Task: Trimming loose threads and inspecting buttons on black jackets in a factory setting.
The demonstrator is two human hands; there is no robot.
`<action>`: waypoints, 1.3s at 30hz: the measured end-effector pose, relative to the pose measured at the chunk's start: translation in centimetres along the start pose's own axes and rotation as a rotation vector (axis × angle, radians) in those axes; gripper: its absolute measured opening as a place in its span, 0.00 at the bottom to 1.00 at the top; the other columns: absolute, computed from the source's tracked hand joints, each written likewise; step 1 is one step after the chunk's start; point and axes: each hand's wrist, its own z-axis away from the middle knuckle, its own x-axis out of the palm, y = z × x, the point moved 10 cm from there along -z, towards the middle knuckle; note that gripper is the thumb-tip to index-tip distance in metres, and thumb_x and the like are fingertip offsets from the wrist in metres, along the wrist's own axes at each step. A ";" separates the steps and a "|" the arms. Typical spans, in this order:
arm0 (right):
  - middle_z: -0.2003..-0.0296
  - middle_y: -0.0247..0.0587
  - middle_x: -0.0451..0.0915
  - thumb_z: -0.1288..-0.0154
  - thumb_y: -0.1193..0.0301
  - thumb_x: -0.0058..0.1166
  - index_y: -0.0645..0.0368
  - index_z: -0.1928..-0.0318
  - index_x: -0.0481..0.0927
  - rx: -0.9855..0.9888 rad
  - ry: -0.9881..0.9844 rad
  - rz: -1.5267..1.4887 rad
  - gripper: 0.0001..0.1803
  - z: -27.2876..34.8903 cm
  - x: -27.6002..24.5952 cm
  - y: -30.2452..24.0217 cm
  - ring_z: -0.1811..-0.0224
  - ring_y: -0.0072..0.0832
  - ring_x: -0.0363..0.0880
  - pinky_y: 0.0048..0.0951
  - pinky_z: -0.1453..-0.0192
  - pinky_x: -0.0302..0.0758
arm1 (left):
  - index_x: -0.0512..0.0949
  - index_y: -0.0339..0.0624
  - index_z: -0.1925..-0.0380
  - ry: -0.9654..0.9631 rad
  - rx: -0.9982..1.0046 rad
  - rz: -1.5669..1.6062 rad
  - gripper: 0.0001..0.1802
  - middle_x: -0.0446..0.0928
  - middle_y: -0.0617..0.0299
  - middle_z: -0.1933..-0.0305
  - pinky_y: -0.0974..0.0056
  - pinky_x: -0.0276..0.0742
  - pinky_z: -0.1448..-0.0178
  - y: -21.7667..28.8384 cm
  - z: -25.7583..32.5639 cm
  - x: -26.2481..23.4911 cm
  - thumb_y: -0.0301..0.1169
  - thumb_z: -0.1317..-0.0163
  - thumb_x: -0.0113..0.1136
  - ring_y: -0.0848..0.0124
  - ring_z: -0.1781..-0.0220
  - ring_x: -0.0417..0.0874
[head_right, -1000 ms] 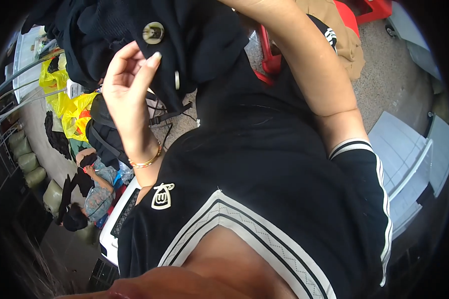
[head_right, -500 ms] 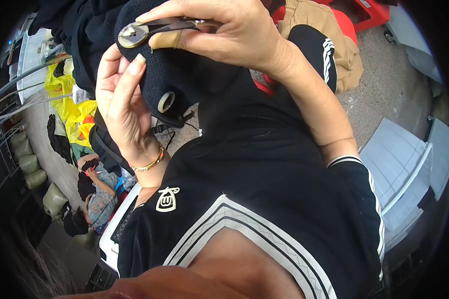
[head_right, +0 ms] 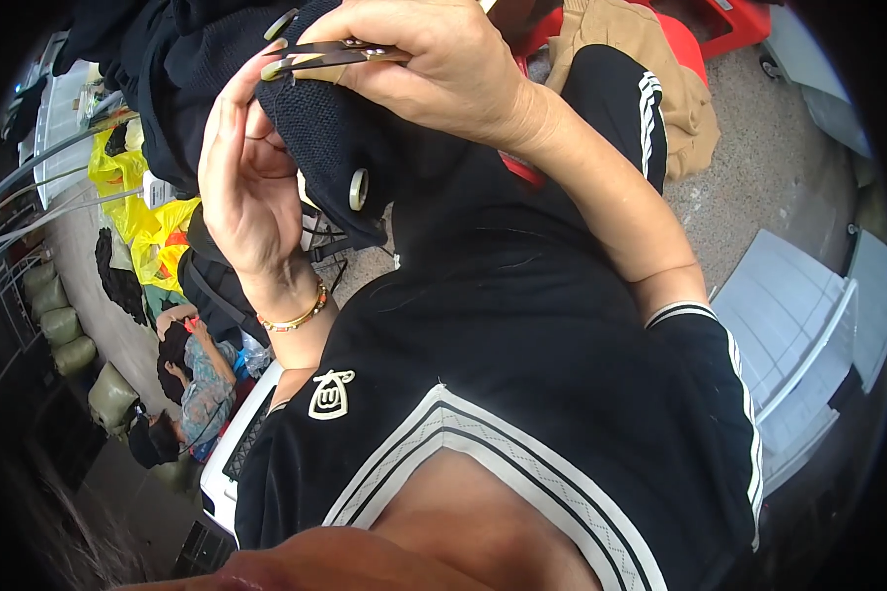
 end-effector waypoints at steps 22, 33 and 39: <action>0.73 0.42 0.74 0.44 0.77 0.64 0.65 0.48 0.78 0.036 -0.161 0.434 0.21 1.1 -0.9 -2.9 0.73 0.31 0.73 0.26 0.67 0.70 | 0.79 0.35 0.58 0.116 0.127 -0.179 0.09 0.81 0.65 0.68 0.84 0.68 0.68 -0.1 0.1 -1.4 0.28 0.34 0.57 0.86 0.74 0.75; 0.72 0.39 0.75 0.47 0.75 0.66 0.60 0.51 0.81 0.011 -0.166 0.579 0.20 1.0 -1.0 -3.7 0.74 0.31 0.76 0.26 0.71 0.72 | 0.79 0.34 0.58 0.116 0.193 -0.303 0.09 0.80 0.63 0.71 0.84 0.71 0.77 0.1 0.2 -1.2 0.27 0.34 0.57 0.86 0.79 0.75; 0.73 0.38 0.75 0.47 0.74 0.66 0.59 0.51 0.81 -0.001 -0.177 0.618 0.20 1.0 -0.9 -3.6 0.74 0.31 0.76 0.26 0.71 0.73 | 0.77 0.34 0.58 0.068 0.173 -0.282 0.09 0.81 0.61 0.68 0.79 0.72 0.72 -0.1 0.2 -1.0 0.25 0.36 0.61 0.82 0.76 0.77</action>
